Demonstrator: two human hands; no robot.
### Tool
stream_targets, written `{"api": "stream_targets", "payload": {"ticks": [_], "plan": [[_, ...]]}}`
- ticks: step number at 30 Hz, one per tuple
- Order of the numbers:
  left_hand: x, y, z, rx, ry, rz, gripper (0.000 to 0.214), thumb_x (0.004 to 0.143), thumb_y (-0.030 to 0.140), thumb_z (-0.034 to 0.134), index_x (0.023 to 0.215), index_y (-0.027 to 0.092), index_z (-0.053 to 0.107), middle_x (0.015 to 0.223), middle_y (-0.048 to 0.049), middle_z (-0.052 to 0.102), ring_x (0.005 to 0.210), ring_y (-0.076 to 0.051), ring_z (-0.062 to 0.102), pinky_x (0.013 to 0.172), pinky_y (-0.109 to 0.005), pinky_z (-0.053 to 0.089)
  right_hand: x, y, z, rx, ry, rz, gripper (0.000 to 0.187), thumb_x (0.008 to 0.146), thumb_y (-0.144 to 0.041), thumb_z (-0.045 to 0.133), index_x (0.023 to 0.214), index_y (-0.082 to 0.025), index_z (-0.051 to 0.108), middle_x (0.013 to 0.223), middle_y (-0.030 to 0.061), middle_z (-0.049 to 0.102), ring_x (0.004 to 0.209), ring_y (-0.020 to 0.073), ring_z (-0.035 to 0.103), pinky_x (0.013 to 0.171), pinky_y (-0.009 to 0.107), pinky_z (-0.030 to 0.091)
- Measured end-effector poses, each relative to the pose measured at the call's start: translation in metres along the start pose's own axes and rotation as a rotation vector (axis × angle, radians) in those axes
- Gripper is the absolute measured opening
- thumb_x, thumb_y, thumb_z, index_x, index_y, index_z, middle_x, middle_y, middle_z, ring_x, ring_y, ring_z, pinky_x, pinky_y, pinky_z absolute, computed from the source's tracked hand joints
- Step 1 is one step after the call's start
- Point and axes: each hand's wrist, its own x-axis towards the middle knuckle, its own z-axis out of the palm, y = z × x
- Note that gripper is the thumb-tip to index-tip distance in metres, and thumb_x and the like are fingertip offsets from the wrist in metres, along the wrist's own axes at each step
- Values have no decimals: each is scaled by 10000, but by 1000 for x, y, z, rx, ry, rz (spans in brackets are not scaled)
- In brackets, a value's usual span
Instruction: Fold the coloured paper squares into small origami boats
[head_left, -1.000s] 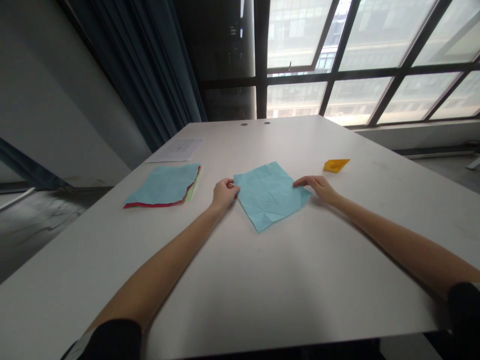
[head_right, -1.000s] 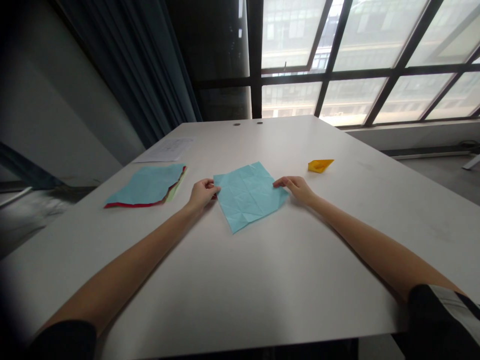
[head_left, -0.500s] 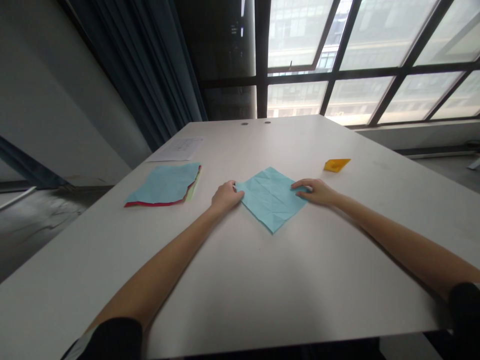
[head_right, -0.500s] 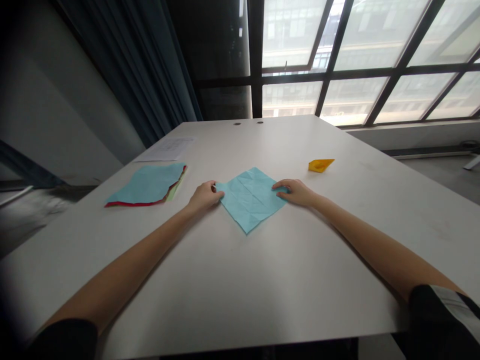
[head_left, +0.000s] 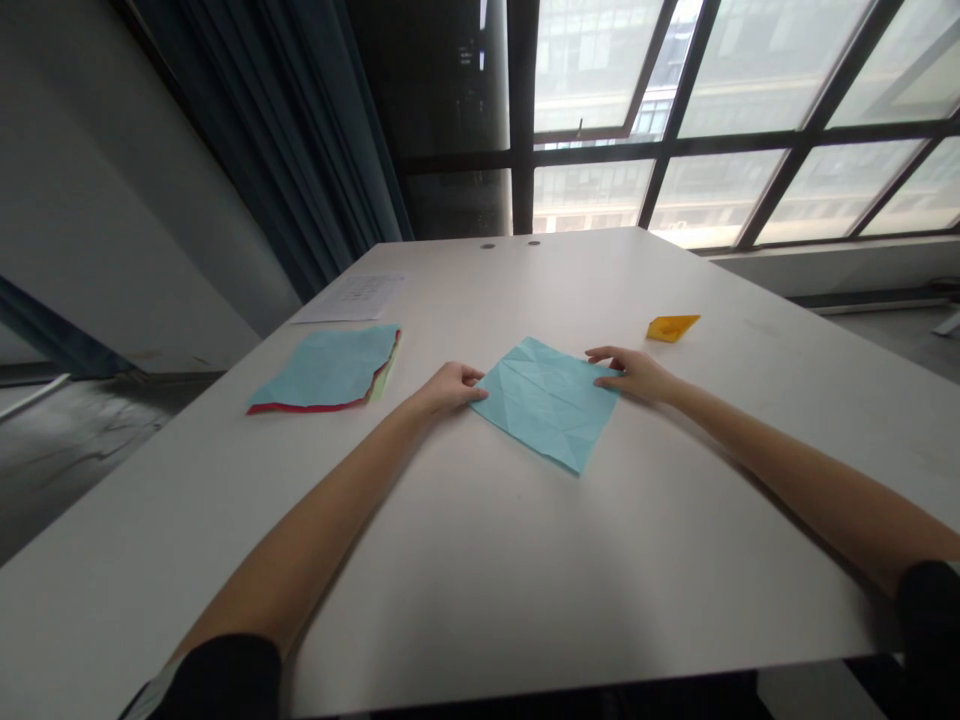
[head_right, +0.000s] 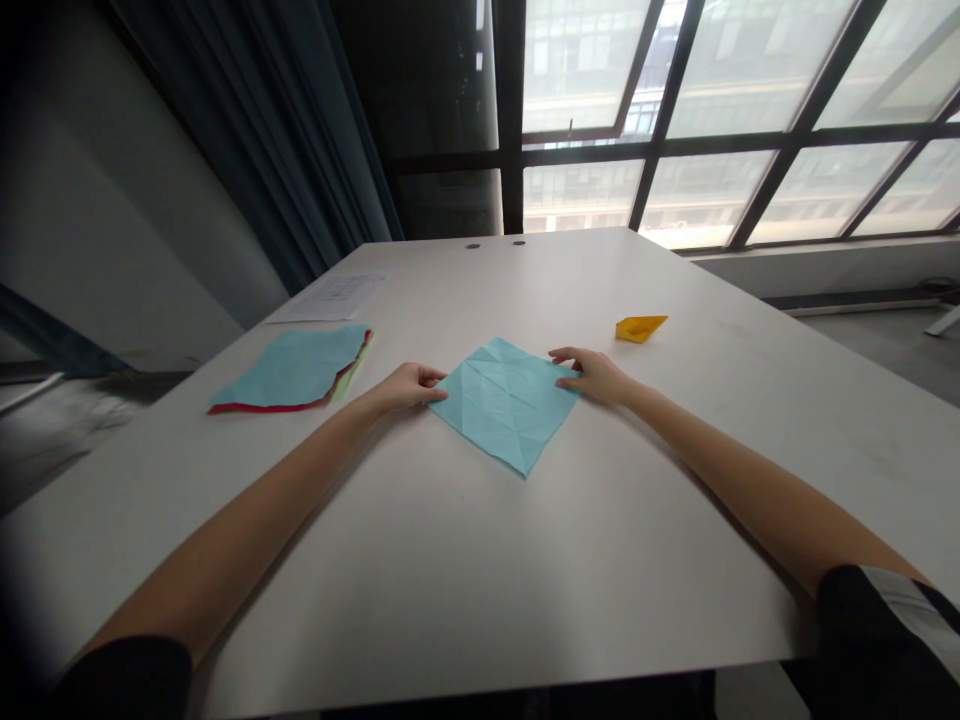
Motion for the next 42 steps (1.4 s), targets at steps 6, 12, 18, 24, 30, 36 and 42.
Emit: {"api": "stream_targets", "payload": {"ticks": [6, 12, 18, 24, 30, 36, 42], "plan": [[-4, 5, -8, -6, -94, -22, 473, 500, 264, 731, 934, 83, 679, 466, 77, 397, 435, -63, 363, 456, -205, 268, 1, 0, 0, -4, 19, 63, 498, 679, -367, 640, 1154, -233, 575, 1047, 51, 659, 746, 186, 583, 717, 365, 492], [-4, 6, -9, 111, -89, 13, 231, 533, 251, 676, 718, 117, 705, 443, 55, 411, 414, -65, 328, 423, -207, 220, 3, 2, -1, 55, -25, 117, 531, 666, -399, 643, 1155, -203, 579, 1014, 67, 673, 750, 187, 587, 741, 369, 483], [1, 1, -10, 145, 41, 50, 123, 558, 240, 633, 611, 137, 671, 479, 34, 487, 465, -86, 391, 447, -203, 265, 4, 8, -2, 173, 2, 128, 611, 620, -427, 673, 1166, -177, 562, 861, 48, 644, 593, 122, 516, 588, 292, 466], [2, 1, -9, 129, 127, 144, 159, 549, 165, 599, 675, 145, 693, 583, 10, 616, 572, -115, 494, 567, -214, 371, 4, 5, -5, 155, 15, 74, 304, 669, -408, 614, 862, -175, 648, 700, 16, 611, 617, 140, 532, 580, 275, 447], [2, -4, -6, 81, 148, 158, 186, 577, 187, 593, 714, 126, 703, 572, -8, 616, 496, -95, 469, 514, -210, 358, 2, 0, -6, -47, 35, -35, 216, 722, -376, 571, 782, -181, 640, 810, 58, 634, 713, 182, 575, 643, 314, 462], [2, -1, 2, 243, 152, 242, 210, 618, 195, 561, 759, 161, 713, 707, -32, 666, 592, -117, 507, 569, -215, 385, -1, -23, -6, -273, 174, -246, 375, 726, -411, 614, 1014, -172, 595, 1019, 126, 622, 938, 287, 552, 828, 447, 426], [1, 2, 9, 365, 121, 316, 263, 655, 134, 492, 789, 191, 711, 824, -31, 661, 719, -135, 548, 666, -227, 408, -8, -62, -4, -162, 311, -349, 259, 797, -281, 535, 1047, -214, 549, 1020, 89, 622, 971, 248, 547, 852, 417, 421]]}}
